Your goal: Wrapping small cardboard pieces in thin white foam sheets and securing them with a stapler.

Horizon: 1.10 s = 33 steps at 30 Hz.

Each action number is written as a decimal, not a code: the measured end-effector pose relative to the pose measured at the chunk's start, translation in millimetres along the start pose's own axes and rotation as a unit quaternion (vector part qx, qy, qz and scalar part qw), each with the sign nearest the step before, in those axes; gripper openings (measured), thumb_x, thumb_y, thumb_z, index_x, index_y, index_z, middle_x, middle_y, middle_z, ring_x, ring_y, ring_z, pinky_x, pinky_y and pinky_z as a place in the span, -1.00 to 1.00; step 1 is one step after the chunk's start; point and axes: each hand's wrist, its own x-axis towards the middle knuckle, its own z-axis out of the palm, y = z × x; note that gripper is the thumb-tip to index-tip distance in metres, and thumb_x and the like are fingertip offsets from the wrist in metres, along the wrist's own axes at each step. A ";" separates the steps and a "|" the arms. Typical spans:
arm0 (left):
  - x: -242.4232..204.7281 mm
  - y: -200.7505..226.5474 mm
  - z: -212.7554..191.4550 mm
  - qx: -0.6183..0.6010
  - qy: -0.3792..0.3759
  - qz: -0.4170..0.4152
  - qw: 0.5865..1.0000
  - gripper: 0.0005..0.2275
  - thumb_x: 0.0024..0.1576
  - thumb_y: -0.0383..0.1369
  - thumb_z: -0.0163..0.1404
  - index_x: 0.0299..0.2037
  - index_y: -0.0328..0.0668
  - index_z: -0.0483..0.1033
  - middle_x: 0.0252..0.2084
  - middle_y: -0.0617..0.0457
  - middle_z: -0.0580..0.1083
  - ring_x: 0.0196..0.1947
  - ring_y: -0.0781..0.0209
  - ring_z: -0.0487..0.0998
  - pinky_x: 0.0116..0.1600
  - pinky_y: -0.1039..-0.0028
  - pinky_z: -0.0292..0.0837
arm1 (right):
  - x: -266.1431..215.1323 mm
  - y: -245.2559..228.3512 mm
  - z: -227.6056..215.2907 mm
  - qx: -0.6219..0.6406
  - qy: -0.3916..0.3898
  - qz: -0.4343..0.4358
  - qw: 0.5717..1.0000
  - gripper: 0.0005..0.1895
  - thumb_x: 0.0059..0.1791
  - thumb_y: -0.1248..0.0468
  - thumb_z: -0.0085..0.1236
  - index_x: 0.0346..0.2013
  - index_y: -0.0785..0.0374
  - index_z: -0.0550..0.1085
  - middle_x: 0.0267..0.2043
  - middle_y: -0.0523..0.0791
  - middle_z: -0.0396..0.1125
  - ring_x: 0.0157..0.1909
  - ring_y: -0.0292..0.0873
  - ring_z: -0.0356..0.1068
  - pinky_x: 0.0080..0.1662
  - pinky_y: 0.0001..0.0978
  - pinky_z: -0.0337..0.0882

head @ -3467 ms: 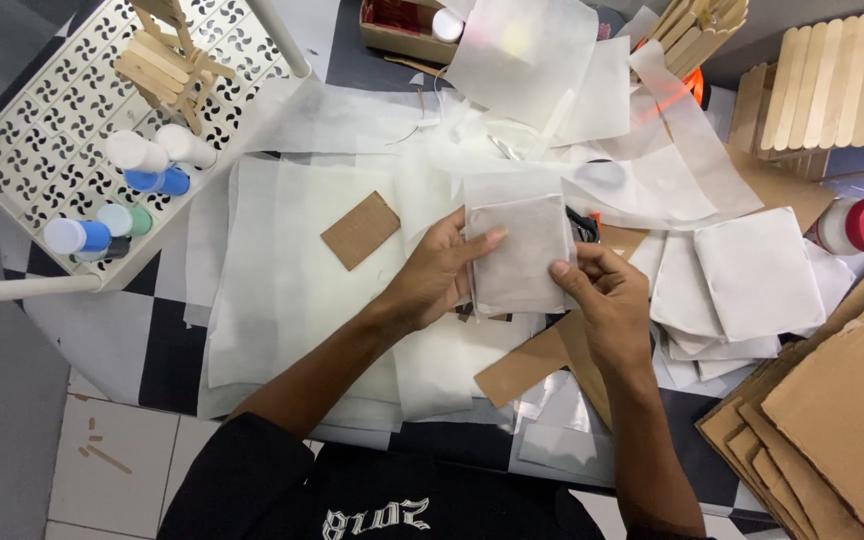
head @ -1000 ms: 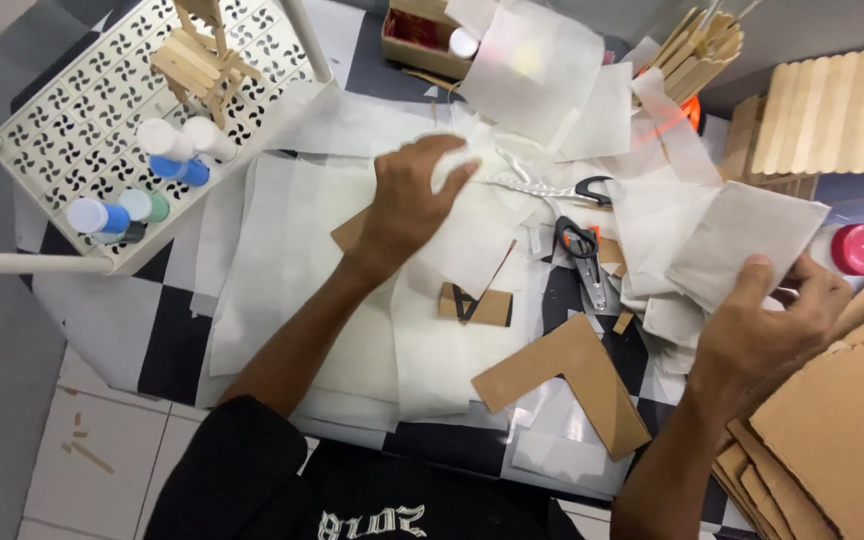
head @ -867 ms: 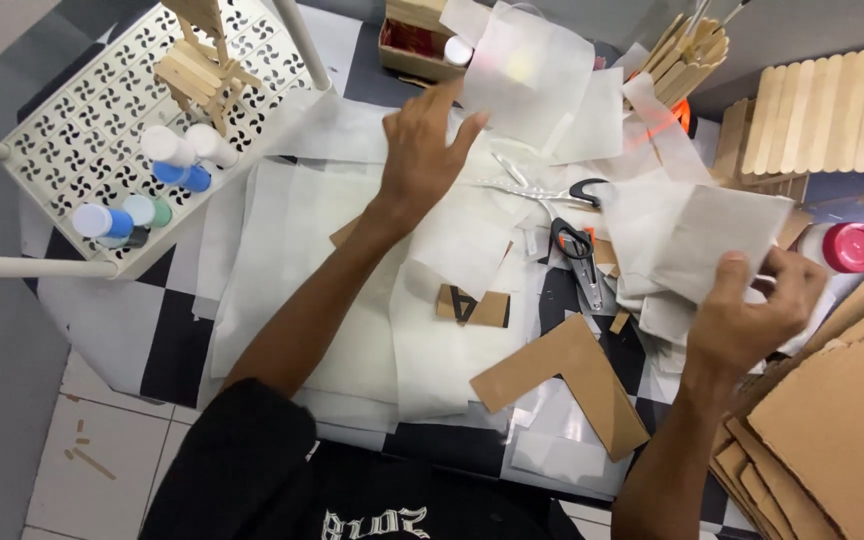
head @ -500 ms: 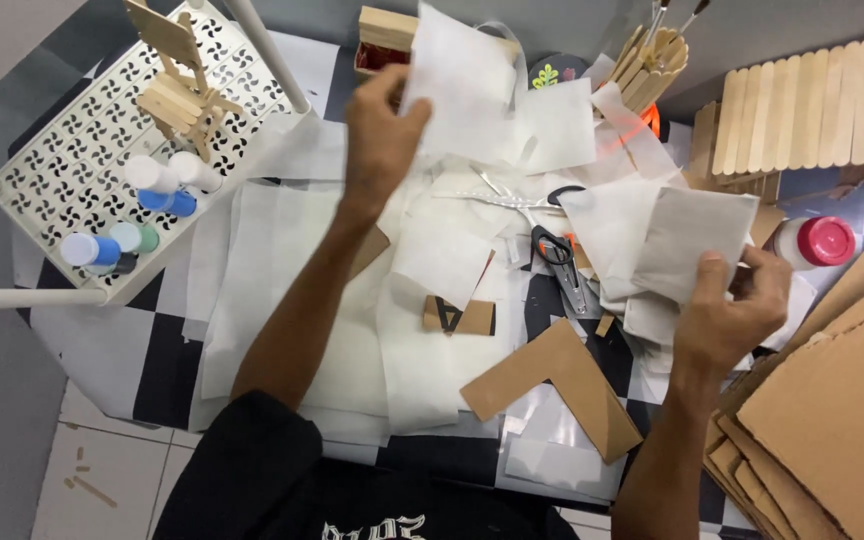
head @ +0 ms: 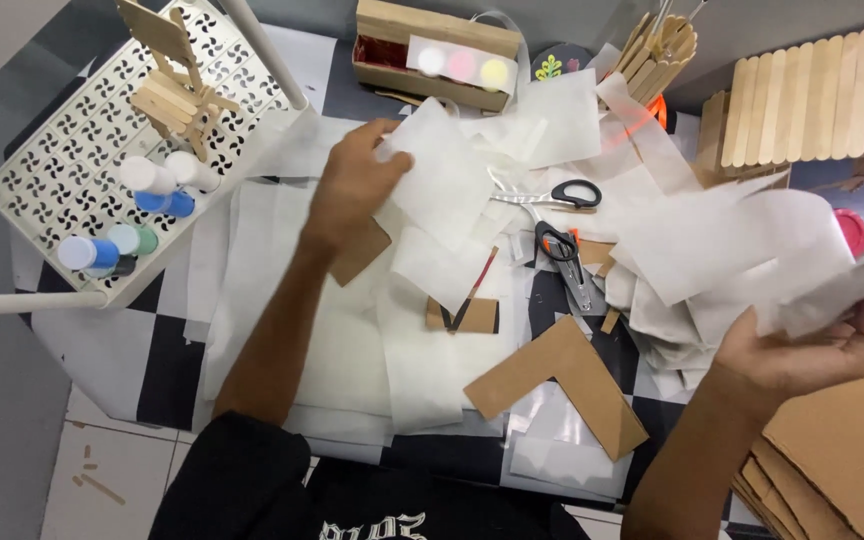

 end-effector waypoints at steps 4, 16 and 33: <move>8.2 -5.9 51.0 0.344 0.219 0.164 0.898 -0.46 0.16 -0.15 0.14 0.34 0.01 0.30 0.19 -0.09 0.37 0.11 -0.05 0.41 0.13 0.09 0.30 | 40.0 -0.7 -74.7 0.144 -0.071 0.088 0.983 -0.89 0.01 0.37 0.15 -0.24 0.28 0.39 -0.38 -0.15 0.23 -0.38 -0.24 0.22 -0.20 -0.48 0.35; 53.3 39.3 225.0 0.348 -0.088 0.559 0.747 -0.49 -0.02 -0.73 -0.05 0.16 -0.12 0.33 0.37 -0.09 0.21 -0.34 -0.16 0.51 -0.42 0.11 0.44 | 9.3 15.4 -30.6 -0.070 -0.395 0.275 0.874 -0.81 -0.18 0.17 0.05 -0.50 0.14 0.24 -0.42 -0.18 0.08 -0.51 -0.27 0.02 -0.42 -0.45 0.04; 75.1 15.0 268.1 0.209 -0.008 0.524 0.825 -0.69 0.02 -0.32 0.12 -0.73 -0.08 0.32 -0.49 0.13 0.27 -0.57 0.04 0.35 -0.42 0.22 0.07 | 3.5 22.1 -23.4 -0.184 -0.222 0.265 0.920 -0.79 -0.26 0.21 0.09 -0.38 0.19 0.39 -0.37 -0.16 0.33 -0.31 -0.21 0.31 -0.18 -0.47 0.29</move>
